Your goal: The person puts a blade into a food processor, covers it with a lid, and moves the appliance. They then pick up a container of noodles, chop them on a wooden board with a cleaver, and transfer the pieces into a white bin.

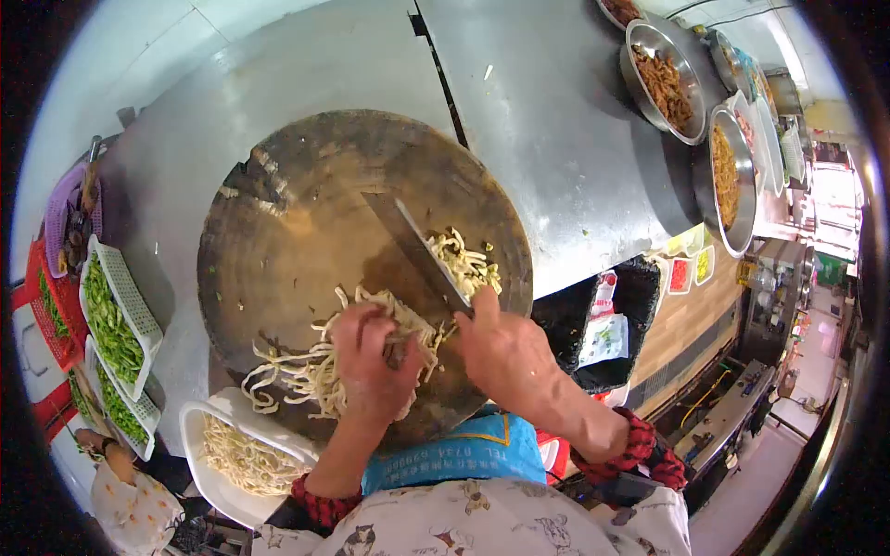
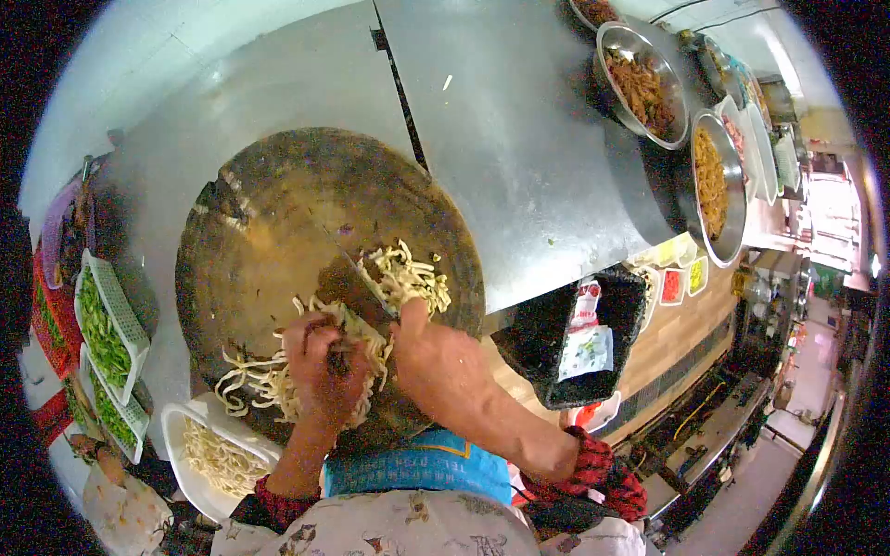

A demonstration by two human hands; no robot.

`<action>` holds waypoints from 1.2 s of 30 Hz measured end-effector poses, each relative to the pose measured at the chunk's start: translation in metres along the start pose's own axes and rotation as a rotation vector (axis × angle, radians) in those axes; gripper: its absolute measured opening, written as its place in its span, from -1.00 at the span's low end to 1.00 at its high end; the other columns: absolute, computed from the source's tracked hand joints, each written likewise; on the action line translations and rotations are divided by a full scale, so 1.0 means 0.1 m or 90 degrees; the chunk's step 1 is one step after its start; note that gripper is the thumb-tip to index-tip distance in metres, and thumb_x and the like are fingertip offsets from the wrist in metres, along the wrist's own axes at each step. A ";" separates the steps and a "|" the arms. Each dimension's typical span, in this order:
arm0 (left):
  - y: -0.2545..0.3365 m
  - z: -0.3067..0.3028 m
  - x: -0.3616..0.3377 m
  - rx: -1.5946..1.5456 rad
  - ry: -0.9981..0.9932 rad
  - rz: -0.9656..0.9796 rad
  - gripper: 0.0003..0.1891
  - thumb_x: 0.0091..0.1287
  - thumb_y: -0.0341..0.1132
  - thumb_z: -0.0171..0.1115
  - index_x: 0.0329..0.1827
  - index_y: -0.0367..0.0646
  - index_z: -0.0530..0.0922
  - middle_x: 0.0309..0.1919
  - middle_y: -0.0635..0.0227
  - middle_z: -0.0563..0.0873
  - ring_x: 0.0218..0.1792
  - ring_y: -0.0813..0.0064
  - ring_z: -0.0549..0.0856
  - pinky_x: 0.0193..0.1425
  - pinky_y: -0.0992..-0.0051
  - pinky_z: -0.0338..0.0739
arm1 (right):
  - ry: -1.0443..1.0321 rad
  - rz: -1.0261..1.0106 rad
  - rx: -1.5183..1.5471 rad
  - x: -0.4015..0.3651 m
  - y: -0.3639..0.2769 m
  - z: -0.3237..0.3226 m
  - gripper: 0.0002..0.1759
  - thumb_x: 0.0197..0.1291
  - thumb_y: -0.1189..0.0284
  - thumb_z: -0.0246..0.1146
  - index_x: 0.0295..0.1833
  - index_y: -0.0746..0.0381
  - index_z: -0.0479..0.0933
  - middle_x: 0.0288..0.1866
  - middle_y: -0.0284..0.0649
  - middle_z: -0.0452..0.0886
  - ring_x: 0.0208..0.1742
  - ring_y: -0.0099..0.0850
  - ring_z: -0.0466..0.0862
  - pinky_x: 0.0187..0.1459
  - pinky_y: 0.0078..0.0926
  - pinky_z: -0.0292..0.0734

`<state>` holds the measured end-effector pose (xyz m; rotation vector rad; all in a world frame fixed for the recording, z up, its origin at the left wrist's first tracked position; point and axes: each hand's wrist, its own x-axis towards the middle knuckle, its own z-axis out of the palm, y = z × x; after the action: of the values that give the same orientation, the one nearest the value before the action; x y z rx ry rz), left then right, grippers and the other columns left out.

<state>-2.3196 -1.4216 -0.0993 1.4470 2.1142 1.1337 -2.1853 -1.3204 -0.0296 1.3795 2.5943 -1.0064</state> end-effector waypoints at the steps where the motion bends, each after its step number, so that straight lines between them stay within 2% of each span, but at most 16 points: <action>1: 0.05 -0.08 0.08 0.050 0.024 0.007 -0.75 -0.04 -0.51 0.29 -0.25 -0.21 0.52 -0.19 0.15 0.55 -0.14 0.09 0.55 -0.06 0.23 0.47 | -0.001 0.003 0.003 -0.08 -0.01 -0.05 -0.77 0.27 0.43 0.15 -0.25 0.33 0.25 -0.72 -0.06 0.48 -0.67 -0.05 0.58 -0.70 -0.16 0.43; 3: 0.06 -0.13 0.09 0.100 0.046 0.015 -0.72 -0.04 -0.50 0.29 -0.21 -0.21 0.51 -0.17 0.15 0.55 -0.12 0.09 0.54 -0.04 0.23 0.45 | -0.004 -0.017 -0.002 -0.28 -0.07 -0.15 -0.77 0.25 0.45 0.18 -0.28 0.32 0.25 -0.74 -0.09 0.44 -0.69 -0.10 0.57 -0.73 -0.22 0.40; 6: -0.05 -0.09 -0.09 0.053 -0.054 -0.100 -0.70 -0.04 -0.48 0.31 -0.18 -0.21 0.52 -0.13 0.13 0.55 -0.07 0.07 0.53 -0.01 0.22 0.44 | -0.072 -0.071 -0.054 -0.54 -0.12 -0.23 -0.83 0.15 0.55 0.13 -0.33 0.31 0.24 -0.69 -0.10 0.43 -0.71 -0.15 0.55 -0.73 -0.23 0.40; 7: -0.09 -0.01 -0.21 -0.146 0.000 -0.219 -0.70 -0.03 -0.48 0.32 -0.19 -0.21 0.53 -0.14 0.13 0.56 -0.09 0.07 0.54 -0.03 0.22 0.45 | -0.130 -0.093 -0.066 -0.59 -0.13 -0.24 -0.85 0.11 0.58 0.11 -0.33 0.31 0.24 -0.67 -0.10 0.44 -0.72 -0.15 0.54 -0.73 -0.23 0.40; 8: -0.12 0.05 -0.29 -0.346 0.054 -0.338 -0.71 -0.03 -0.48 0.32 -0.19 -0.21 0.54 -0.15 0.12 0.57 -0.11 0.06 0.55 -0.05 0.23 0.46 | -0.189 -0.100 -0.138 -0.60 -0.18 -0.29 -0.91 0.15 0.53 0.07 -0.34 0.25 0.27 -0.60 -0.14 0.52 -0.67 -0.31 0.62 -0.73 -0.36 0.51; 12: -0.11 0.12 -0.31 -0.292 0.043 -0.297 -0.74 -0.03 -0.47 0.34 -0.22 -0.20 0.57 -0.20 0.14 0.60 -0.17 0.04 0.58 -0.11 0.22 0.48 | -0.203 -0.069 -0.122 -0.60 -0.18 -0.14 -0.90 0.16 0.51 0.07 -0.34 0.26 0.28 -0.63 -0.16 0.50 -0.65 -0.29 0.64 -0.71 -0.37 0.54; 15: -0.10 0.15 -0.25 -0.477 0.096 -0.422 -0.75 -0.03 -0.45 0.37 -0.25 -0.20 0.59 -0.25 0.15 0.62 -0.23 0.03 0.59 -0.16 0.22 0.50 | -0.235 -0.030 -0.161 -0.52 -0.24 -0.08 -0.92 0.17 0.52 0.06 -0.33 0.27 0.30 -0.61 -0.13 0.54 -0.63 -0.26 0.66 -0.69 -0.35 0.56; 18: -0.08 0.12 -0.18 -0.425 0.083 -0.368 -0.75 -0.04 -0.46 0.37 -0.26 -0.20 0.58 -0.24 0.14 0.62 -0.22 0.05 0.59 -0.15 0.23 0.51 | -0.223 0.008 -0.075 -0.26 -0.33 0.12 -0.84 0.03 0.59 0.12 -0.31 0.32 0.26 -0.62 -0.08 0.52 -0.62 -0.17 0.64 -0.68 -0.26 0.49; 20: -0.12 0.06 -0.12 -0.155 0.000 -0.195 -0.76 -0.05 -0.48 0.34 -0.26 -0.20 0.59 -0.24 0.15 0.60 -0.21 0.08 0.58 -0.15 0.27 0.50 | -0.162 -0.092 -0.100 0.00 -0.40 0.25 -0.82 0.06 0.56 0.14 -0.28 0.34 0.26 -0.66 -0.08 0.51 -0.59 -0.12 0.65 -0.66 -0.23 0.50; 21: -0.12 0.04 -0.08 -0.152 0.008 -0.194 -0.76 -0.05 -0.48 0.34 -0.26 -0.20 0.59 -0.24 0.15 0.60 -0.21 0.08 0.58 -0.15 0.27 0.50 | -0.160 -0.100 -0.101 0.06 -0.34 0.25 -0.82 0.06 0.56 0.14 -0.28 0.34 0.26 -0.66 -0.08 0.51 -0.59 -0.12 0.65 -0.66 -0.23 0.50; 23: -0.10 0.00 -0.06 0.058 -0.029 -0.045 -0.74 -0.07 -0.50 0.32 -0.25 -0.20 0.59 -0.24 0.15 0.59 -0.20 0.09 0.56 -0.15 0.26 0.49 | -0.078 -0.033 0.006 0.05 -0.19 0.20 -0.80 0.09 0.54 0.15 -0.27 0.35 0.25 -0.68 -0.08 0.49 -0.59 -0.09 0.64 -0.65 -0.21 0.50; 28: -0.08 -0.05 -0.09 0.030 0.023 -0.023 -0.72 -0.09 -0.47 0.35 -0.24 -0.20 0.59 -0.24 0.16 0.59 -0.19 0.09 0.56 -0.14 0.22 0.48 | -0.169 -0.006 -0.009 -0.32 -0.25 -0.25 -0.82 0.11 0.55 0.10 -0.24 0.37 0.24 -0.63 0.01 0.52 -0.59 -0.01 0.62 -0.59 -0.11 0.51; 30: -0.10 -0.01 -0.06 0.009 0.028 -0.009 -0.71 -0.09 -0.45 0.36 -0.24 -0.19 0.59 -0.24 0.16 0.60 -0.20 0.08 0.56 -0.14 0.21 0.48 | -0.280 -0.010 -0.086 -0.44 -0.33 -0.37 -0.84 0.11 0.57 0.08 -0.23 0.37 0.26 -0.57 0.01 0.54 -0.58 -0.07 0.63 -0.59 -0.18 0.52; 32: -0.16 0.07 -0.15 -0.145 0.030 -0.137 -0.70 -0.09 -0.42 0.38 -0.22 -0.19 0.60 -0.25 0.16 0.61 -0.24 0.05 0.57 -0.14 0.18 0.48 | -0.283 0.013 -0.054 -0.40 -0.31 -0.22 -0.84 0.10 0.57 0.09 -0.23 0.37 0.26 -0.56 0.00 0.54 -0.57 -0.12 0.64 -0.60 -0.22 0.52; 34: -0.18 0.07 -0.15 -0.117 0.045 -0.096 -0.72 -0.08 -0.44 0.37 -0.24 -0.19 0.61 -0.26 0.15 0.61 -0.26 0.06 0.57 -0.15 0.20 0.49 | -0.287 0.037 -0.016 -0.29 -0.33 0.03 -0.83 0.10 0.56 0.09 -0.23 0.38 0.27 -0.55 -0.01 0.54 -0.56 -0.17 0.65 -0.60 -0.26 0.52; 36: -0.17 0.06 -0.09 -0.090 0.063 -0.036 -0.74 -0.08 -0.45 0.36 -0.25 -0.18 0.61 -0.27 0.15 0.61 -0.27 0.06 0.58 -0.17 0.21 0.50 | -0.219 -0.169 -0.111 0.02 -0.42 0.24 -0.82 0.10 0.56 0.10 -0.23 0.40 0.27 -0.50 0.01 0.56 -0.51 -0.17 0.67 -0.58 -0.26 0.53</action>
<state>-2.3221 -1.4301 -0.1174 1.2854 2.0791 1.3284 -2.2240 -1.3487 -0.0268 0.7600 2.5649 -0.9191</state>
